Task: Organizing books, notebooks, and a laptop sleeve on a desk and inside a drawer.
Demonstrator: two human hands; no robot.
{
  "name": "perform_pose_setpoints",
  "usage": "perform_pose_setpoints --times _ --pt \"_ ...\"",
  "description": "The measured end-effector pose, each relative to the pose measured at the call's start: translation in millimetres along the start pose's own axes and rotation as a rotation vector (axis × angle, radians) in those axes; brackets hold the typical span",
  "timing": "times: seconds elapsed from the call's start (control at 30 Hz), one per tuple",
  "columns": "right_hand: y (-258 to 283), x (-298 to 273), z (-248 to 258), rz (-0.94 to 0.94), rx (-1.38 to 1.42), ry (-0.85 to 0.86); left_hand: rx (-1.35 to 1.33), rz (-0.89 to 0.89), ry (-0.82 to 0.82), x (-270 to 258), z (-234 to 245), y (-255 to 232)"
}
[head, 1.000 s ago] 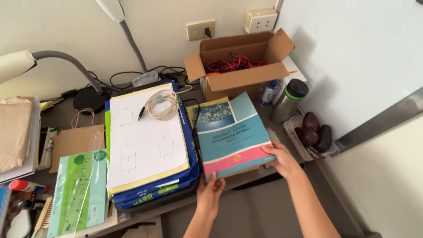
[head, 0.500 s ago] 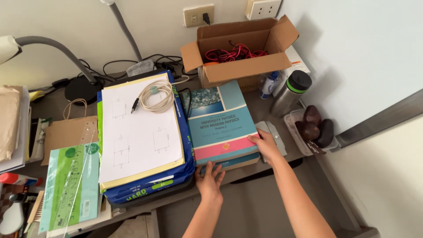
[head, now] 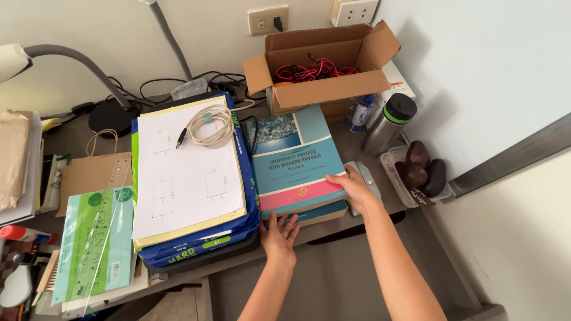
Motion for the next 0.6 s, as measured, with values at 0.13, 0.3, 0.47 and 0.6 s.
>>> perform_pose_setpoints --times 0.13,0.3,0.47,0.6 --pt "-11.5 6.2 0.9 -0.004 -0.01 0.027 -0.016 -0.025 -0.008 4.4 0.4 7.4" --pt "-25.6 21.5 17.9 0.093 -0.224 -0.074 -0.028 0.012 -0.059 16.1 16.2 30.3" --pt "-33.5 -8.0 19.1 0.13 -0.339 -0.165 -0.038 0.022 -0.088 16.2 29.1 38.9" --pt "-41.5 -7.6 29.9 0.38 -0.655 -0.299 -0.071 -0.027 -0.052 23.7 33.9 37.3"
Point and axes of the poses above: each hand's wrist, its own x-axis towards the middle knuckle, its own z-axis out of the back of the hand, y = z × x, the point moved 7 cm from there along x, towards the middle knuckle, and after that the axes turned 9 degrees about -z, right-handed, at the moved point
